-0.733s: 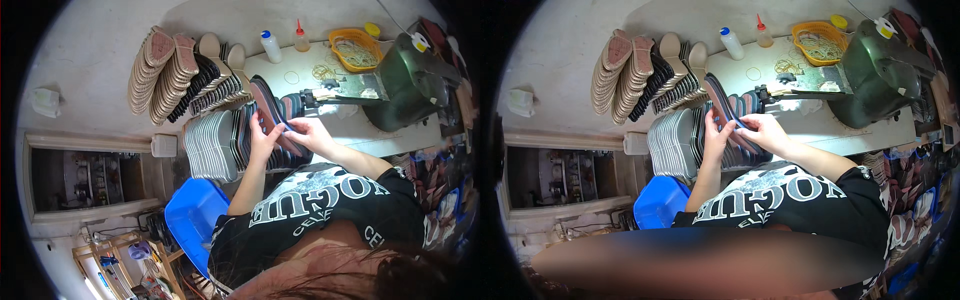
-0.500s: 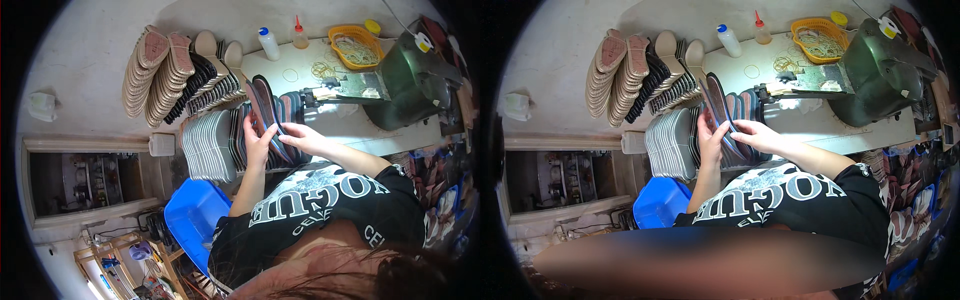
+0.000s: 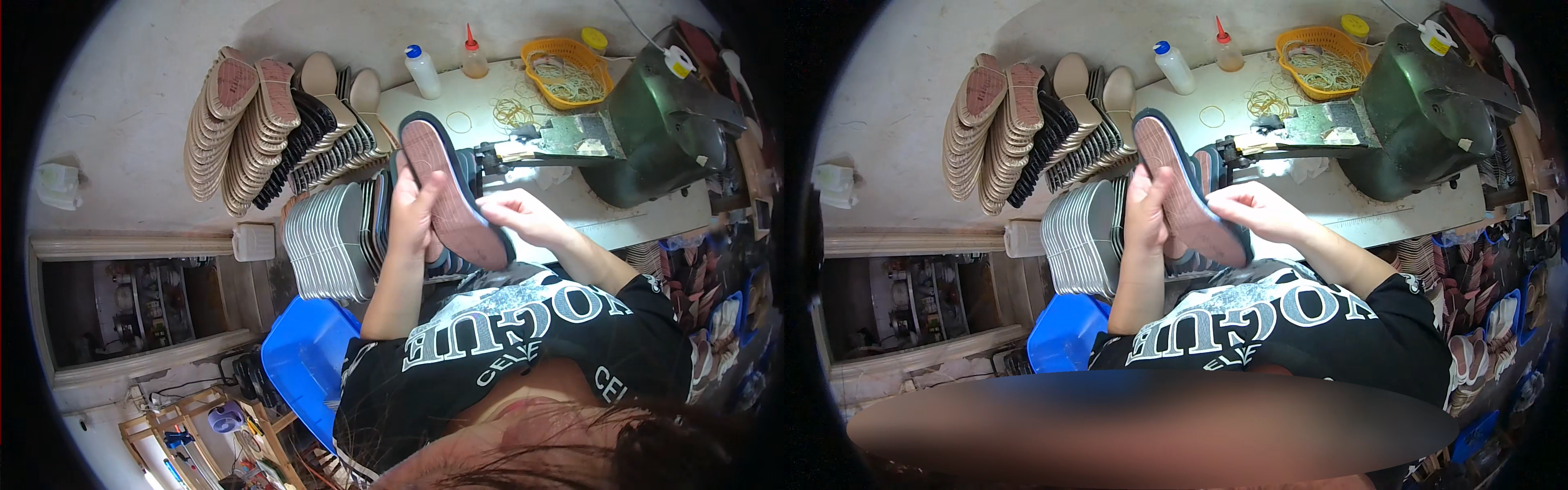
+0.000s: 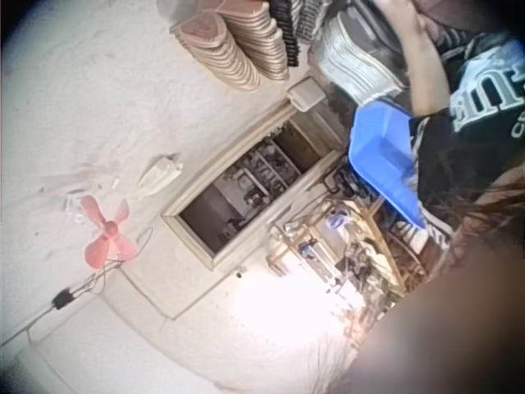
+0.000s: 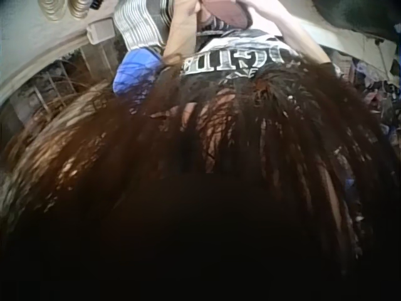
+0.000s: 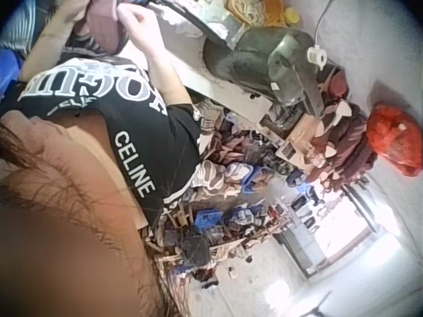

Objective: Inspecting and sorting various components of shoe soles at a manufacturing workstation.

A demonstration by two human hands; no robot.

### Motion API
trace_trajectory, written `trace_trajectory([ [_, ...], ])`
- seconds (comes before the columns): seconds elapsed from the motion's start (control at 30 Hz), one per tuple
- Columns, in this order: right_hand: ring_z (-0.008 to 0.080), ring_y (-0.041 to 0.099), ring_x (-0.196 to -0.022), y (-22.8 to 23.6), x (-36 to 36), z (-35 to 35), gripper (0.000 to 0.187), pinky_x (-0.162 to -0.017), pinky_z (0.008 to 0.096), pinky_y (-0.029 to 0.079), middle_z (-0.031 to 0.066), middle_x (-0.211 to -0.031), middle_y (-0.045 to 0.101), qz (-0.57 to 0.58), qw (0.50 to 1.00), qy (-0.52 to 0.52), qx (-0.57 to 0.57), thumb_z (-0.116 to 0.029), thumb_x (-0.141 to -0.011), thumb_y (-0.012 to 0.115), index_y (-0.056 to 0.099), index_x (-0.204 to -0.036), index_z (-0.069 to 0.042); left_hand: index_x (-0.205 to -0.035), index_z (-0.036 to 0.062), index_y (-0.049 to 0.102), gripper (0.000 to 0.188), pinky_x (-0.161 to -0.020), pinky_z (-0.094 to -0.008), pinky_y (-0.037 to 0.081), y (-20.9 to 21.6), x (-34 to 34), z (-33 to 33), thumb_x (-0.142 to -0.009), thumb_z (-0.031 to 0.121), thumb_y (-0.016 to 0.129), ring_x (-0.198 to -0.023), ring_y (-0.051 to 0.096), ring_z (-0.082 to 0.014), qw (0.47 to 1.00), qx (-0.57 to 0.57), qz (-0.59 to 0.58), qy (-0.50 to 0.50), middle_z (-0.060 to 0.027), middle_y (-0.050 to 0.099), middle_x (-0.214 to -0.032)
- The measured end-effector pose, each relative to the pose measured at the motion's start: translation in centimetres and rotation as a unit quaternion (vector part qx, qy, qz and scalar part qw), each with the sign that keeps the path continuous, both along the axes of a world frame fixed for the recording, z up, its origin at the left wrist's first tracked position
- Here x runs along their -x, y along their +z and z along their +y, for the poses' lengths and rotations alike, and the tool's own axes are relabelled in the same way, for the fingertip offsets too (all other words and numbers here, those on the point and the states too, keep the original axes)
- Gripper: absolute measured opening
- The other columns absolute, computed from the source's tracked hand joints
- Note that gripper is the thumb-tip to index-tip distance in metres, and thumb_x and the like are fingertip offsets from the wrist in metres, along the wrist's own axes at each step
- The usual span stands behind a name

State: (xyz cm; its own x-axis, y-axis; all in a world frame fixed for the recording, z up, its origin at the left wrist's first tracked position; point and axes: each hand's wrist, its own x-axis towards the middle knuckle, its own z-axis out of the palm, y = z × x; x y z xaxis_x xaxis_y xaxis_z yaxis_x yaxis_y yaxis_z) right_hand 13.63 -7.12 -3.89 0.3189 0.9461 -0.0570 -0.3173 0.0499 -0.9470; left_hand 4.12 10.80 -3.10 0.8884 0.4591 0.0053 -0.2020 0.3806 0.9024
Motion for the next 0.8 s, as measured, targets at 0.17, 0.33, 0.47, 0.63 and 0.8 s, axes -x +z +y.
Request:
trace_trajectory([
  [0.17,0.0101,0.063,-0.079,-3.9,-2.3,0.8,0.027,-0.072,0.0254,0.053,0.0056,-0.091,0.066,0.187,0.975,0.073,-0.097,-0.024,-0.093,0.060,0.064,-0.102,0.001,-0.109,-0.0002,0.054,0.027,-0.079,-0.0237,0.048,0.1,-2.9,-2.2,-0.088,0.012,0.066,-0.085,0.061,-0.0097,0.993,0.065,-0.017,-0.101,-0.0061,0.065,-0.100],
  [0.33,0.0066,0.061,-0.069,-2.7,-4.1,-0.3,0.028,-0.064,0.0198,0.052,0.0014,-0.078,0.064,0.105,0.993,0.047,0.034,-0.029,-0.088,0.067,0.066,-0.093,-0.002,-0.109,-0.0007,0.054,0.025,-0.078,-0.0237,0.048,0.6,-4.3,-3.7,-0.088,0.008,0.064,-0.085,0.061,-0.0105,0.998,-0.032,-0.031,-0.040,-0.0073,0.065,-0.099],
  [0.47,0.0041,0.055,-0.060,-0.3,-4.9,-0.8,0.027,-0.055,0.0188,0.047,-0.0009,-0.069,0.063,0.019,0.997,0.019,0.075,-0.029,-0.088,0.065,0.070,-0.079,-0.003,-0.108,-0.0017,0.054,0.027,-0.081,-0.0266,0.048,-0.9,-4.8,-3.4,-0.087,0.008,0.067,-0.088,0.061,-0.0138,0.986,-0.161,0.015,0.042,-0.0083,0.065,-0.101],
  [0.63,0.0038,0.042,-0.052,-0.4,-4.2,-0.5,0.023,-0.048,0.0250,0.037,-0.0033,-0.057,0.054,-0.197,0.974,-0.070,0.086,-0.015,-0.084,0.060,0.064,-0.074,0.004,-0.106,-0.0042,0.053,0.040,-0.081,-0.0287,0.048,-1.2,-4.4,-4.1,-0.079,0.014,0.076,-0.089,0.060,-0.0158,0.929,-0.342,0.040,0.139,-0.0101,0.063,-0.098],
  [0.8,0.0017,0.052,-0.073,-1.5,-3.2,-0.4,0.016,-0.067,0.0214,0.045,-0.0034,-0.078,0.063,-0.110,0.985,-0.106,0.073,-0.014,-0.089,0.062,0.068,-0.091,0.001,-0.104,-0.0053,0.055,0.040,-0.078,-0.0298,0.049,-0.1,-6.3,-3.5,-0.076,0.011,0.077,-0.086,0.061,-0.0174,0.978,-0.156,0.059,0.124,-0.0106,0.064,-0.097],
])
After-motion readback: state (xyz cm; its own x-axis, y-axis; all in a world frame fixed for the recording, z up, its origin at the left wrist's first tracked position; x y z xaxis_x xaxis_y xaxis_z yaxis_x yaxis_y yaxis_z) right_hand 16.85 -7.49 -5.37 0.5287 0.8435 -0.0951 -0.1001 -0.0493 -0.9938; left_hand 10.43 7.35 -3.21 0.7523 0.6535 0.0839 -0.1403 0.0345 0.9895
